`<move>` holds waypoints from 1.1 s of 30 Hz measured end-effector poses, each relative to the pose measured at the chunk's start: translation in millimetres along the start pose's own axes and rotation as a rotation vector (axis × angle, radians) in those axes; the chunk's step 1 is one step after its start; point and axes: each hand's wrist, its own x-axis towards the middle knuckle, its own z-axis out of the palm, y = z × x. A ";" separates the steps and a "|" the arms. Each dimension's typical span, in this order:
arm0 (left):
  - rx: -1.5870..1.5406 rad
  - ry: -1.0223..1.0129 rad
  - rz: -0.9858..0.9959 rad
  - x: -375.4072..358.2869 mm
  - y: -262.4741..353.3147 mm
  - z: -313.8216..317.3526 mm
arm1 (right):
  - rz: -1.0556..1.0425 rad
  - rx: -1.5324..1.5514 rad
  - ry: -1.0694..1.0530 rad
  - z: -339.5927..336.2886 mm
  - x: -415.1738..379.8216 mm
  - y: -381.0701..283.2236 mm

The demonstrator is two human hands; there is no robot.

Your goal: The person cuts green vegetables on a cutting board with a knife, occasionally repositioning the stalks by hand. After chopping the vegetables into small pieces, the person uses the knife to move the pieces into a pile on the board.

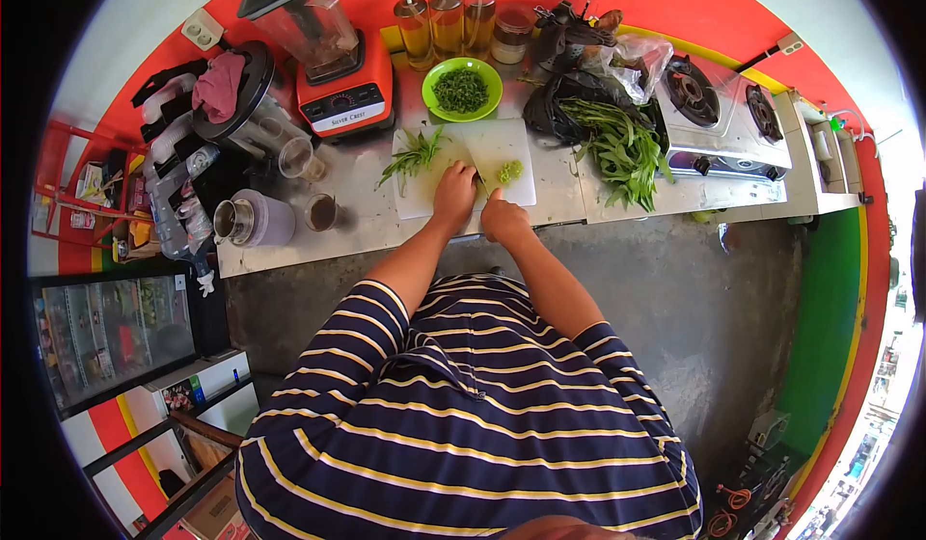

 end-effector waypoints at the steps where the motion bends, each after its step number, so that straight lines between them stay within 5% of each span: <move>1: -0.029 0.008 0.012 -2.4 1.0 -2.0 | -0.003 -0.002 -0.003 2.2 3.4 0.1; 10: -0.165 0.087 -0.049 -7.3 -1.1 -2.6 | 0.054 -0.020 -0.288 -42.1 -4.7 -6.9; 16: -0.196 0.110 -0.186 -1.1 -4.0 -3.5 | 0.028 0.081 -0.012 0.9 7.8 -6.9; 27: -0.171 0.174 -0.100 -11.6 -4.6 -5.4 | 0.060 0.103 0.011 11.5 12.0 -16.0; 33: -0.069 0.092 -0.322 -10.8 -10.1 -25.4 | 0.055 0.090 -0.008 0.7 4.8 -21.6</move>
